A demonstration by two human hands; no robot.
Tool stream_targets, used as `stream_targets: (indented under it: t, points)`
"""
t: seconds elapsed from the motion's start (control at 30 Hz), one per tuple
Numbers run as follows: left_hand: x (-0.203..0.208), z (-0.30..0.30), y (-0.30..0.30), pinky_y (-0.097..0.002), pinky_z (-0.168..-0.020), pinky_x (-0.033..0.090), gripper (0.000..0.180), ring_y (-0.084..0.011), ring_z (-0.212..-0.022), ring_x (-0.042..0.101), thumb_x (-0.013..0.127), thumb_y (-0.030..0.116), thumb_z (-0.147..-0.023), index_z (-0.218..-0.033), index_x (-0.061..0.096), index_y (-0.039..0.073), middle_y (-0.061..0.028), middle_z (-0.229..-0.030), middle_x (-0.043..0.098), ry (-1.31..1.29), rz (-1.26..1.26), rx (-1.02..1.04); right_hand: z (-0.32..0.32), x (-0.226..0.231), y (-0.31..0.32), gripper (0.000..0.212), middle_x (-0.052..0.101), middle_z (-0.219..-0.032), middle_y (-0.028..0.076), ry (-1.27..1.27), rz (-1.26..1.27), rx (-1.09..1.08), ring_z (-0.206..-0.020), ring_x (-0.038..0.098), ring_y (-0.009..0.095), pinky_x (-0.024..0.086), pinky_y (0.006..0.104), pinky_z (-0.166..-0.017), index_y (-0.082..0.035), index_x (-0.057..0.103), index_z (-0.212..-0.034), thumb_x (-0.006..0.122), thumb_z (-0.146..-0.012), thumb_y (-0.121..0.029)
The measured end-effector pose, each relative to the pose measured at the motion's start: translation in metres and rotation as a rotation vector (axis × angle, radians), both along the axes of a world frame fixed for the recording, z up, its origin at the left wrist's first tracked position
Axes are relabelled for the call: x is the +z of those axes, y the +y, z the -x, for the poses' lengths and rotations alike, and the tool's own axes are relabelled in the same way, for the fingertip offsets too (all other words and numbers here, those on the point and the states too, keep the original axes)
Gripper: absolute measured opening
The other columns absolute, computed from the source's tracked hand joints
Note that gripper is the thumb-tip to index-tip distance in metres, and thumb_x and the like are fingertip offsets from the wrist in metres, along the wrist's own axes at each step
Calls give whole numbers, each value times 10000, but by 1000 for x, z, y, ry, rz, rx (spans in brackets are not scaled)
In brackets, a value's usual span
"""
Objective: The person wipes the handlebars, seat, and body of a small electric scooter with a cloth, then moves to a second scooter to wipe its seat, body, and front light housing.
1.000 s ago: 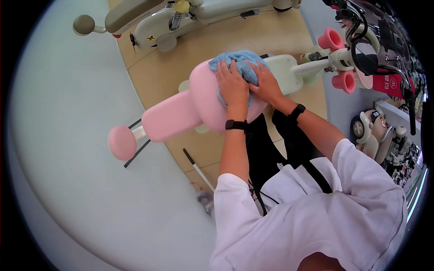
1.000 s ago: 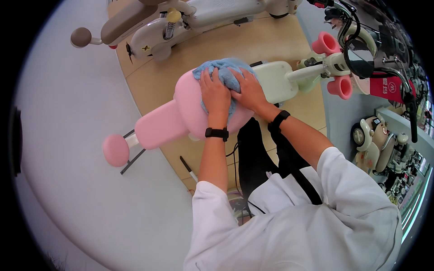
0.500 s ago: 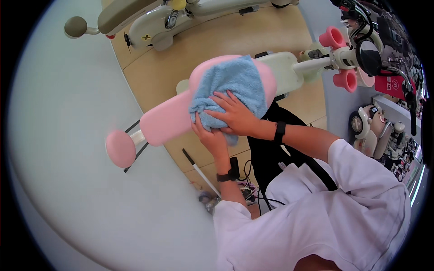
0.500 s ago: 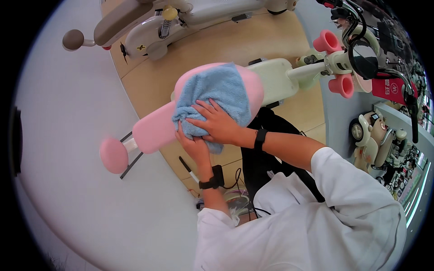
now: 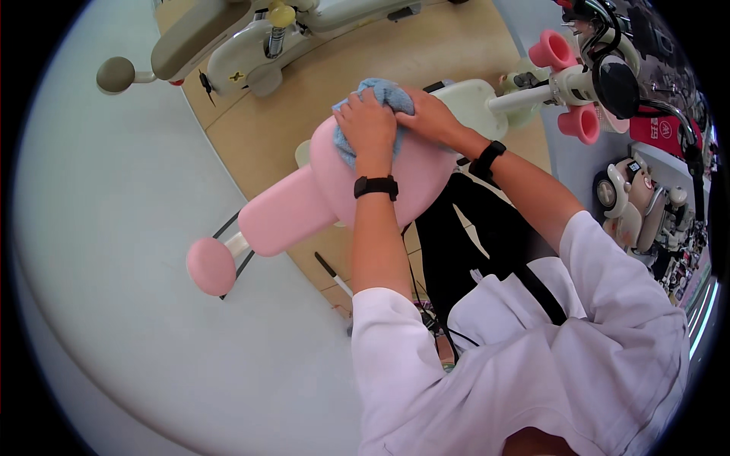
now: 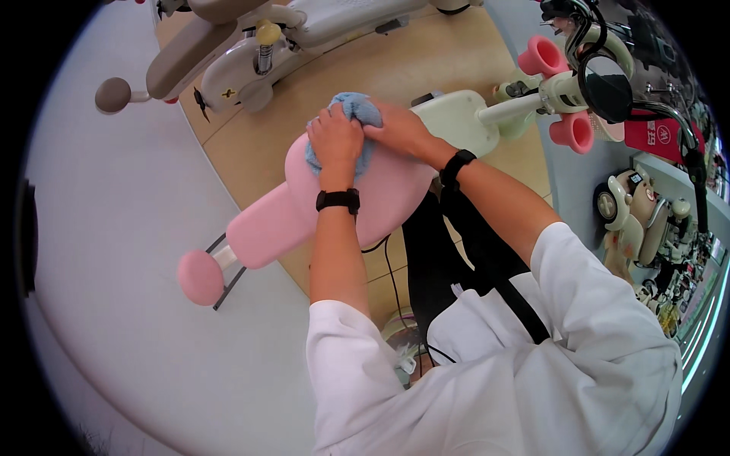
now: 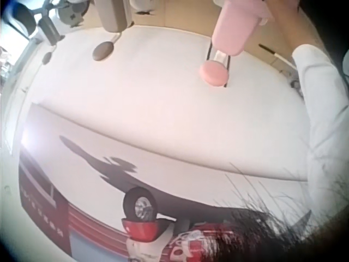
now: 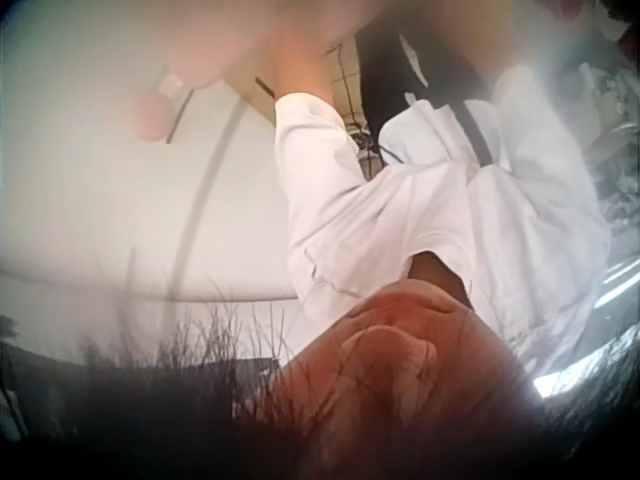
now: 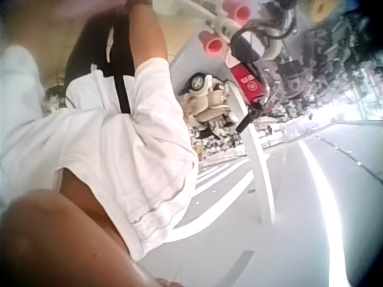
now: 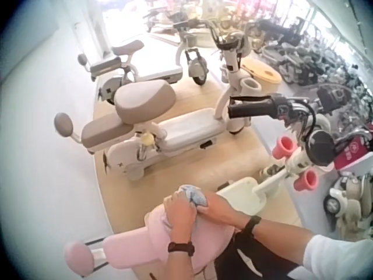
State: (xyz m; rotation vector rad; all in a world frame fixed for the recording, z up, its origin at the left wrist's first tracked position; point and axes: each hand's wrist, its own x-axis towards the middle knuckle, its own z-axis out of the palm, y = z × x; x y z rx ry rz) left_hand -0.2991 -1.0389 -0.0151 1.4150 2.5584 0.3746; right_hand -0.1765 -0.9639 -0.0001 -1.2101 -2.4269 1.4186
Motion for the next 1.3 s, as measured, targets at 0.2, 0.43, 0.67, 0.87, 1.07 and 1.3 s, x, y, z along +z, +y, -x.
stream_targets:
  t: [0.2,0.43,0.67,0.87,1.07,1.3]
  points:
    - [25,-86,14,-503,-1079,316,324,-313,-1111,524,654,236,-772,-1045,615,66,-127,-1098,589,-174,-7,-157,-98,-4,-16,503,600,-1193,211,97,151,-215,-1130,554,378,426,390,-983,-43,510,-1290,602,-825,-212]
    - [54,-123,-88,-550,-1085,320,486,-369,-1303,421,652,37,-735,-1213,572,58,-181,-1331,495,-338,-117,-91,-137,10,-108,621,360,-1430,241,111,-47,-152,-1311,374,440,353,460,-1076,-91,506,-1308,707,-721,-66]
    - [7,-130,-226,-588,-1069,326,474,-412,-1319,400,618,171,-909,-1332,438,54,-217,-1394,428,-103,-289,248,-85,13,-164,557,429,-1406,175,295,-305,390,-1351,376,343,338,503,-1087,-177,575,-1259,701,-717,-143]
    - [5,-60,-209,-480,-1087,371,528,-329,-1342,392,297,371,-1034,-1457,298,54,-173,-1495,327,-943,-660,918,19,8,-150,592,462,-1386,185,388,-225,469,-1342,384,323,281,508,-1115,-114,558,-1265,720,-712,-251]
    - [14,46,-179,-404,-1042,416,488,-270,-1251,494,383,259,-1021,-1461,325,56,-133,-1424,441,-1081,-423,946,75,5,-95,665,478,-1345,203,354,-298,498,-1333,377,352,239,526,-1130,-112,540,-1276,765,-708,-374]
    - [52,8,-90,-440,-1024,402,440,-387,-1237,477,579,177,-871,-1282,530,28,-212,-1327,492,-276,77,282,17,-8,-50,738,442,-1401,179,149,-361,359,-1350,362,353,259,583,-1105,-214,488,-1367,781,-701,-335]
